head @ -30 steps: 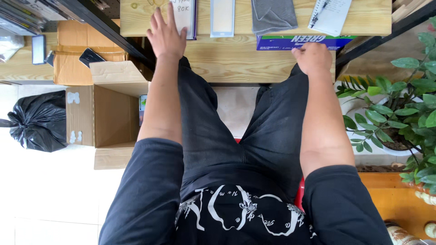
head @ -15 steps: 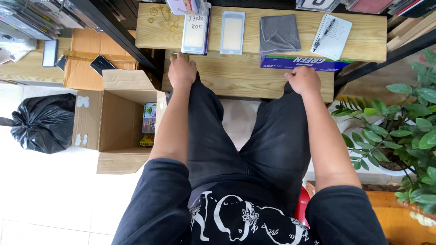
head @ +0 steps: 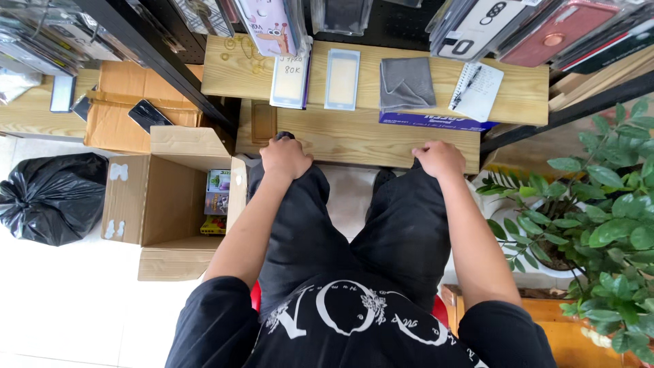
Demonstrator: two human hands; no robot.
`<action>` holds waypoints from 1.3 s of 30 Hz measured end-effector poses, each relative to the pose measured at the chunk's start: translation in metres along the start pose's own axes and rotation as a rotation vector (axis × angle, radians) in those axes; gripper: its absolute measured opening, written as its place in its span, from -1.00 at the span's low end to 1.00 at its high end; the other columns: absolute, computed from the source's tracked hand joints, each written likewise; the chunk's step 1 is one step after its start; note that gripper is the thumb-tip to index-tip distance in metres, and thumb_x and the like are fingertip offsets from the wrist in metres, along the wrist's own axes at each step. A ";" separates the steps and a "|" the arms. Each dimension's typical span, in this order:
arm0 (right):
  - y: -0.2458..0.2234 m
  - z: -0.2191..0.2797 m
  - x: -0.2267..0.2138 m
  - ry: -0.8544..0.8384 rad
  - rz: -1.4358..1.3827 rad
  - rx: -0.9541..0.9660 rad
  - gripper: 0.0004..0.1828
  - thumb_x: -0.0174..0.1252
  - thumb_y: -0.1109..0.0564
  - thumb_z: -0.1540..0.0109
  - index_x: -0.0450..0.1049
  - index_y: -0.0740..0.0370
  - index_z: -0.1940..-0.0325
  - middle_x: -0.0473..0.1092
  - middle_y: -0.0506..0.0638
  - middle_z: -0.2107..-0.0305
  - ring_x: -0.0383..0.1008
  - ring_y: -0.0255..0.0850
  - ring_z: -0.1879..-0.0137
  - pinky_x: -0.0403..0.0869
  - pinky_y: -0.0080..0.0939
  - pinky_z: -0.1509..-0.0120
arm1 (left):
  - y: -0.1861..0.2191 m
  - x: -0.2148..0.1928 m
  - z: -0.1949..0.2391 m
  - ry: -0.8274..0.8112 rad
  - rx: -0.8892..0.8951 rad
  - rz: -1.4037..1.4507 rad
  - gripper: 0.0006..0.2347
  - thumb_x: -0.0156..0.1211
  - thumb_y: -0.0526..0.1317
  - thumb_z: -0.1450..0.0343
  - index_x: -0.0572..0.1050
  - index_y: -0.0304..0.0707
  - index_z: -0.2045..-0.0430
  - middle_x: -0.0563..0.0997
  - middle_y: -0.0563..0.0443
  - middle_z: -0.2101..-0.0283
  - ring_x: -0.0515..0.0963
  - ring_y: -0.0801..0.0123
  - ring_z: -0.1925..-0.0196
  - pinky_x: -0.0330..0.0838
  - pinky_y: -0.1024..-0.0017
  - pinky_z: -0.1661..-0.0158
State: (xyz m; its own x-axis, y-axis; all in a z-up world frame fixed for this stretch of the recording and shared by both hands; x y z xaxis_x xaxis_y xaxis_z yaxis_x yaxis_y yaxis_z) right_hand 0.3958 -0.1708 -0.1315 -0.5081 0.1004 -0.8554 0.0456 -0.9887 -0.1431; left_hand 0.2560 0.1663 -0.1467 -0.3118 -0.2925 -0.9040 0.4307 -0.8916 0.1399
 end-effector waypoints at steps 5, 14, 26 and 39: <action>0.003 -0.003 0.004 -0.073 -0.008 0.045 -0.51 0.13 -0.30 -0.21 0.64 -0.14 -0.11 0.51 0.19 -0.13 0.41 0.18 -0.35 0.40 0.19 -0.37 | 0.008 -0.008 0.002 0.000 0.009 -0.015 -0.62 0.07 0.02 -0.29 0.70 -0.16 0.23 0.62 -0.18 -0.02 0.54 -0.19 -0.11 0.51 -0.03 0.06; 0.004 -0.003 -0.004 -0.038 0.044 -0.067 -0.51 0.08 -0.19 -0.24 0.63 -0.01 -0.14 0.51 0.24 -0.13 0.42 0.20 -0.35 0.40 0.20 -0.39 | 0.001 -0.007 0.000 0.051 -0.022 0.001 -0.58 0.02 0.09 -0.31 0.67 -0.04 0.11 0.55 -0.05 -0.18 0.47 -0.10 -0.21 0.43 -0.09 -0.04; -0.104 -0.040 0.068 0.112 -0.511 -0.334 -0.53 0.26 -0.21 -0.26 0.58 0.13 -0.08 0.59 0.11 0.15 0.60 0.06 -0.03 0.56 0.14 -0.05 | -0.027 0.035 -0.071 -0.147 -0.107 0.232 -0.54 0.07 -0.02 -0.24 0.64 -0.27 0.08 0.65 -0.25 -0.02 0.64 -0.24 -0.04 0.56 -0.06 0.09; -0.175 -0.127 0.134 0.057 -1.198 0.033 -0.55 0.30 -0.21 -0.21 0.57 0.27 0.33 0.57 0.08 0.52 0.65 -0.18 0.41 0.63 -0.11 0.41 | 0.005 -0.013 -0.044 -0.086 0.079 0.349 -0.60 0.09 -0.05 -0.46 0.52 -0.25 -0.14 0.54 -0.30 -0.14 0.56 -0.18 -0.18 0.53 -0.02 -0.07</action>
State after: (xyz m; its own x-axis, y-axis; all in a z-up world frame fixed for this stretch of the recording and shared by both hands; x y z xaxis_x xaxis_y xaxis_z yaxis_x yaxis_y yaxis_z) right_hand 0.4293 0.0300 -0.2846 -0.1741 0.9626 -0.2077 -0.4527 -0.2655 -0.8512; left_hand 0.2994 0.1812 -0.1526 -0.2296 -0.6086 -0.7596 0.4581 -0.7561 0.4673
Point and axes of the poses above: each hand's wrist, its own z-axis away from the middle knuckle, its own x-axis out of the palm, y = z × x, the point moved 5 cm from there along -z, towards the middle knuckle
